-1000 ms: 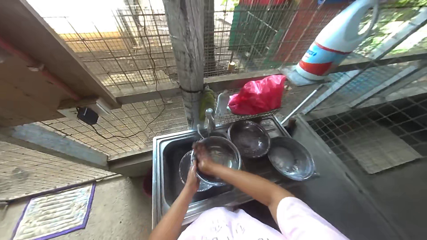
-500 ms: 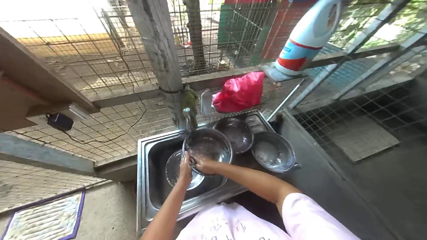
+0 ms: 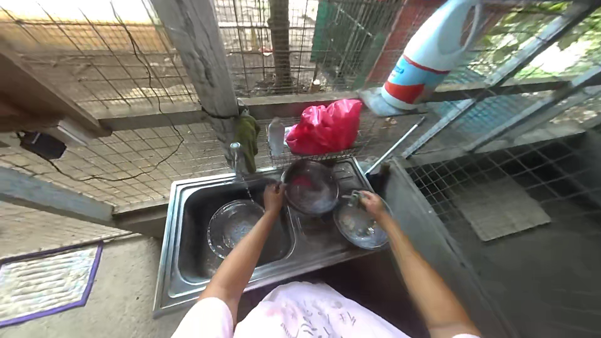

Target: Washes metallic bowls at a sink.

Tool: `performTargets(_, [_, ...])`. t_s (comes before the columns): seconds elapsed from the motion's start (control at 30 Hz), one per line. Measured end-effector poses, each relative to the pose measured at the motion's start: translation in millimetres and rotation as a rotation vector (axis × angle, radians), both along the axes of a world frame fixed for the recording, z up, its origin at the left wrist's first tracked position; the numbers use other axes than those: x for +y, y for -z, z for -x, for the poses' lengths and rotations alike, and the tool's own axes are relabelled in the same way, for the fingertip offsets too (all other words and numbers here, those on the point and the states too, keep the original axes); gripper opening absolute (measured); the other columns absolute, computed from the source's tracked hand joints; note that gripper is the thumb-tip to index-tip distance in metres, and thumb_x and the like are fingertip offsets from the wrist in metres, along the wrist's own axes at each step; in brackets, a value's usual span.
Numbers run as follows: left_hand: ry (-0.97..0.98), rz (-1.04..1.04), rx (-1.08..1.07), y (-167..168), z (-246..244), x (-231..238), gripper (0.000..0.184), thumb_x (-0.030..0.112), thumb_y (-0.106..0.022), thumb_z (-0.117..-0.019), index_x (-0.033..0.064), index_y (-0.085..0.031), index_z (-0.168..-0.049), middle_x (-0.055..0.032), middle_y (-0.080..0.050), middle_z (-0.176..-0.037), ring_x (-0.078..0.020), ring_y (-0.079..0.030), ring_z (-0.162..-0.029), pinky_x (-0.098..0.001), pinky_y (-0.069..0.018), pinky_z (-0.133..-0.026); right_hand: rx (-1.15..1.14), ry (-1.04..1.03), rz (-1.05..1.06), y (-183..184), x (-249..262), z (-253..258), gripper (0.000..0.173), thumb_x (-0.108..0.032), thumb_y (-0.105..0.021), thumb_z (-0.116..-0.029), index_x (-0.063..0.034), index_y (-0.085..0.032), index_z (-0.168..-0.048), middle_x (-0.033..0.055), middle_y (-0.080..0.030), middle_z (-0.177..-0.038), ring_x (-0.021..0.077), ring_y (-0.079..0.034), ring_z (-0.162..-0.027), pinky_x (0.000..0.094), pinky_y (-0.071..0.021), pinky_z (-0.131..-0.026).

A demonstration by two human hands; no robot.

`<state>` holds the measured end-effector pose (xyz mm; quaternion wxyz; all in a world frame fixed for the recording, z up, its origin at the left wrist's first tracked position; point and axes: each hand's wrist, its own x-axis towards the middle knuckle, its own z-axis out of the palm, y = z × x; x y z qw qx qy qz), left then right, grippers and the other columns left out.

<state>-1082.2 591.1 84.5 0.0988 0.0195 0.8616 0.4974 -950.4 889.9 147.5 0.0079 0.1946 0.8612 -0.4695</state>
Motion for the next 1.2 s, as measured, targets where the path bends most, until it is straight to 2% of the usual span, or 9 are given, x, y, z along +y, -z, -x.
performTargets(0.17, [0.256, 0.332, -0.16, 55, -43, -64, 0.058, 0.033, -0.067, -0.0993, -0.0002, -0.054, -0.144, -0.0321, -0.051, -0.143, -0.0462, -0.051, -0.134, -0.0579, -0.0401, -0.113, -0.298, 0.05, -0.247, 61, 23, -13, 0.042, -0.012, -0.046, -0.1072, 0.0086, -0.051, -0.143, 0.0327, -0.049, -0.148, 0.0437, -0.045, -0.142, 0.0558, -0.0321, -0.12])
performTargets(0.33, [0.474, 0.68, -0.374, 79, -103, -107, 0.033, 0.019, -0.054, -0.1038, 0.0, -0.067, -0.126, -0.0273, -0.066, -0.126, -0.0462, -0.061, -0.122, -0.0654, -0.0452, -0.102, -0.487, -0.1, -0.411, 91, -4, -9, 0.069, -0.041, -0.056, -0.1042, -0.0068, -0.033, -0.16, 0.0231, -0.013, -0.17, 0.0501, -0.013, -0.155, 0.0724, -0.017, -0.119])
performTargets(0.57, [0.356, 0.68, -0.212, 19, -88, -85, 0.037, 0.02, -0.045, -0.1072, 0.0009, -0.059, -0.136, -0.0284, -0.066, -0.124, -0.0488, -0.063, -0.117, -0.0677, -0.0481, -0.096, -0.132, 0.079, -0.279, 92, 5, -12, 0.031, -0.006, -0.055, -0.1025, 0.0107, -0.064, -0.127, 0.0327, -0.062, -0.131, 0.0448, -0.057, -0.129, 0.056, -0.0402, -0.114])
performTargets(0.67, [0.189, 0.502, -0.145, -31, -52, -95, 0.042, 0.022, -0.039, -0.1104, -0.0016, -0.053, -0.142, -0.0322, -0.064, -0.125, -0.0493, -0.061, -0.12, -0.0645, -0.0458, -0.102, 0.185, 0.286, 0.027, 57, -10, -13, 0.036, -0.005, -0.055, -0.1035, 0.0142, -0.057, -0.135, 0.0338, -0.059, -0.136, 0.0381, -0.058, -0.128, 0.0444, -0.0428, -0.112])
performTargets(0.8, [-0.078, 0.063, -0.081, -48, -7, -134, 0.039, 0.018, -0.042, -0.1099, -0.0104, -0.059, -0.131, -0.0308, -0.063, -0.125, -0.0373, -0.061, -0.12, -0.0509, -0.0435, -0.107, 0.431, 0.077, 0.309, 5, -99, -6, 0.04, -0.007, -0.044, -0.1057, 0.017, -0.052, -0.137, 0.0282, -0.057, -0.141, 0.0188, -0.061, -0.125, 0.0278, -0.0473, -0.107])
performTargets(0.9, [-0.2, -0.192, -0.092, -51, -7, -143, 0.036, 0.018, -0.041, -0.111, -0.0097, -0.061, -0.122, -0.0195, -0.063, -0.111, -0.0188, -0.059, -0.098, -0.0366, -0.0476, -0.09, 0.584, -0.211, 0.179, 12, -199, 13, 0.032, -0.005, -0.058, -0.0983, 0.0145, -0.065, -0.123, 0.0262, -0.068, -0.122, 0.0237, -0.069, -0.11, 0.0341, -0.0553, -0.098])
performTargets(1.07, [-0.226, -0.315, -0.109, -65, -51, -142, 0.035, 0.013, -0.038, -0.1106, -0.0127, -0.06, -0.118, -0.0148, -0.063, -0.101, -0.0115, -0.059, -0.089, -0.0304, -0.0506, -0.085, 0.901, -0.467, -0.204, 37, -317, 59, 0.034, -0.019, -0.07, -0.0847, -0.0032, -0.079, -0.113, 0.0184, -0.072, -0.125, 0.0423, -0.067, -0.116, 0.0628, -0.0485, -0.098])
performTargets(1.13, [-0.165, -0.253, -0.015, -62, -63, -155, 0.033, 0.011, -0.042, -0.1078, -0.0143, -0.064, -0.111, -0.0164, -0.066, -0.094, -0.0142, -0.06, -0.086, -0.0336, -0.0506, -0.085, 0.755, -0.431, -0.153, 31, -318, 89, 0.034, -0.022, -0.066, -0.0873, -0.0022, -0.078, -0.112, 0.0187, -0.072, -0.125, 0.0421, -0.064, -0.122, 0.0633, -0.046, -0.101])
performTargets(1.2, [-0.067, -0.176, 0.069, -61, -70, -169, 0.026, 0.013, -0.058, -0.1019, -0.0102, -0.068, -0.102, -0.0123, -0.067, -0.085, -0.0134, -0.062, -0.078, -0.0351, -0.0514, -0.08, 0.279, -0.347, 0.084, 10, -304, 122, 0.032, -0.017, -0.055, -0.1028, 0.005, -0.071, -0.121, 0.0211, -0.069, -0.127, 0.032, -0.063, -0.125, 0.0484, -0.0448, -0.111])
